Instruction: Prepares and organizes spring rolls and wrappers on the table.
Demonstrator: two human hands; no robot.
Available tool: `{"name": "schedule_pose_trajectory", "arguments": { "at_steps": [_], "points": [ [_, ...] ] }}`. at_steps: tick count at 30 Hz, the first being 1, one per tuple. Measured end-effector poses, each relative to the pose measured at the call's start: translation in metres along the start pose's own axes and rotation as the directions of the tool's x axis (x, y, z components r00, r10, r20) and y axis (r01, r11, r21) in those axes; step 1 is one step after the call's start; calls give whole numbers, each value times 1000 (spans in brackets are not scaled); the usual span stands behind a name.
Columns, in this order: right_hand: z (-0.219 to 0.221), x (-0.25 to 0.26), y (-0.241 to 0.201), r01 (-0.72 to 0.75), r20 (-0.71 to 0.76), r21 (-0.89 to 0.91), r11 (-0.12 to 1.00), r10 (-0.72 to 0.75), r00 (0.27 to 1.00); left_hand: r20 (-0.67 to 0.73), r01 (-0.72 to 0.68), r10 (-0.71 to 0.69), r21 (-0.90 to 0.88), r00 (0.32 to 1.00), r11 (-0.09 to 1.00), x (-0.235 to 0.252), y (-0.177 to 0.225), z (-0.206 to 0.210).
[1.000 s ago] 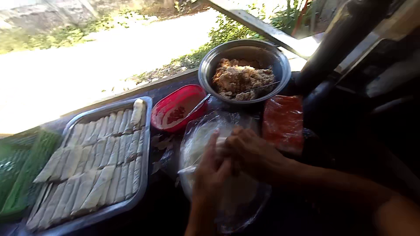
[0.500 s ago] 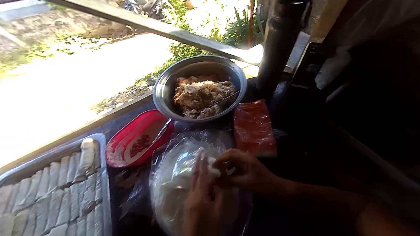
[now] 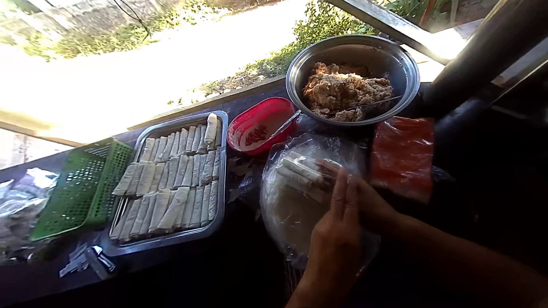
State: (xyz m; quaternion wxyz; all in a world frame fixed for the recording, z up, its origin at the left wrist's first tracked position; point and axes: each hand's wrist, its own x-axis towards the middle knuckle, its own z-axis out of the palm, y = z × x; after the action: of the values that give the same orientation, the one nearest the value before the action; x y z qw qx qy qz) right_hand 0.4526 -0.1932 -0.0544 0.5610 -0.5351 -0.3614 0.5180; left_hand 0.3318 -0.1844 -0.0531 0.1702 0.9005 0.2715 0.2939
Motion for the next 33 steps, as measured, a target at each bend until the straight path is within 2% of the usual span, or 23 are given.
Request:
{"name": "schedule_pose_trajectory", "arguments": {
  "at_steps": [4,5,7,10,12,15,17,20,23,25,27,31,33],
  "points": [
    [-8,-5,-1,91,-15,-308,947,-100,995,-4,48,-51,-275,999,960,-8,-12,-18],
    [-13,-9,1,114,-18,-381,918,-131,991,-44,75,-89,-258,995,963,-9,-19,-27],
    [-22,-16,7,174,-22,-476,862,-209,978,-129,169,-183,-110,975,980,-4,-43,-49],
    [-30,-20,9,200,-57,-563,802,-280,958,-156,306,-290,87,944,948,14,-83,-67],
    [-29,-14,11,241,-59,-677,696,-378,924,-107,338,-328,103,939,935,29,-101,-66],
    [-20,1,14,264,-51,-841,471,-556,830,74,412,-414,42,907,910,51,-106,-65],
    [-16,9,17,236,-57,-886,399,-600,798,171,463,-459,19,872,886,58,-104,-63],
    [-19,12,23,219,-101,-838,500,-535,839,186,484,-480,31,857,875,55,-102,-61],
    [-28,6,25,300,-43,-711,636,-465,884,162,483,-478,9,863,875,47,-104,-63],
    [-30,5,21,313,13,-696,646,-425,905,182,491,-479,-26,859,871,45,-105,-65],
    [-27,7,18,270,0,-719,640,-390,921,216,507,-487,-44,846,861,47,-106,-67],
    [-32,12,10,221,16,-684,695,-288,958,262,532,-515,4,816,847,53,-106,-76],
    [-36,12,8,204,-9,-704,680,-296,955,252,549,-536,25,805,836,57,-110,-78]
  ]
}}
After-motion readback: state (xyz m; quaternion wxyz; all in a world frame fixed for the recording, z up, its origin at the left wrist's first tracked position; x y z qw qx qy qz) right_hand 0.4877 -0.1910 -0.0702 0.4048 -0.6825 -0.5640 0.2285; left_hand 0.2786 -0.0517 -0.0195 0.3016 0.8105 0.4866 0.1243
